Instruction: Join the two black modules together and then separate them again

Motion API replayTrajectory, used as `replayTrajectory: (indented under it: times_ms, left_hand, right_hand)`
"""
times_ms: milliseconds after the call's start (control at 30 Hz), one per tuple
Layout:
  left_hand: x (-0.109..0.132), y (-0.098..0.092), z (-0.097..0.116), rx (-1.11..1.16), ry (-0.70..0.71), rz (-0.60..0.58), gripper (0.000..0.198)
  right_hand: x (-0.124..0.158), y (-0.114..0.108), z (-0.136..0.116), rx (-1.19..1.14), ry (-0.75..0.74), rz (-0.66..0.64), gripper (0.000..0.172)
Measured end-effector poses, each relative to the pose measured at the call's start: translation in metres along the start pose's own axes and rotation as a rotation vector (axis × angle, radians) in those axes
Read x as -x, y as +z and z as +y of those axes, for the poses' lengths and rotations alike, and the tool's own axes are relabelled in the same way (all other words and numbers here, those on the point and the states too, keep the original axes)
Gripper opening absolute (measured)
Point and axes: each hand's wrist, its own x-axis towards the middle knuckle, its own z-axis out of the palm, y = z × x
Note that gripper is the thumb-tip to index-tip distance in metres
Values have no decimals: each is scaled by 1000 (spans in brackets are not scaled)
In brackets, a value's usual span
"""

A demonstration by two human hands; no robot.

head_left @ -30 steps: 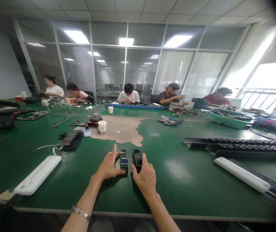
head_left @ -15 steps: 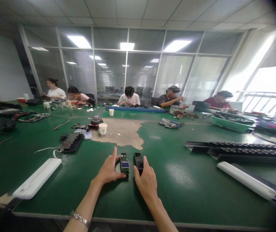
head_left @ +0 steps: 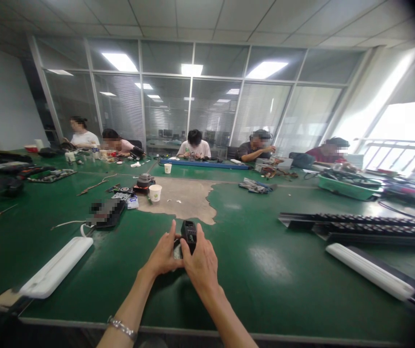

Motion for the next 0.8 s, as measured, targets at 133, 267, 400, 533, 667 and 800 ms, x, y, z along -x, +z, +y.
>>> replayTrajectory:
  times_ms: [133,267,400,533,667,800]
  left_hand:
    - [0,-1,-1,8,16,4,120]
    - [0,-1,0,13,27,17,116]
    - [0,0,1,6,38,20,116]
    - [0,0,0,-21,53,8,115]
    - [-1,1,-1,-57,49,0,114]
    - [0,2,-2,-64,57,-8,111]
  right_hand:
    - [1,6,0,50,-24,-10,64]
    - [1,9,-1,78,-44,-26,64]
    - [4,13,1,103,-51,-38,64]
    - [9,19,5,121,-35,-57,67]
    - [15,24,10,130,-31,-74,69]
    - [21,29,15,118,-44,-64,67]
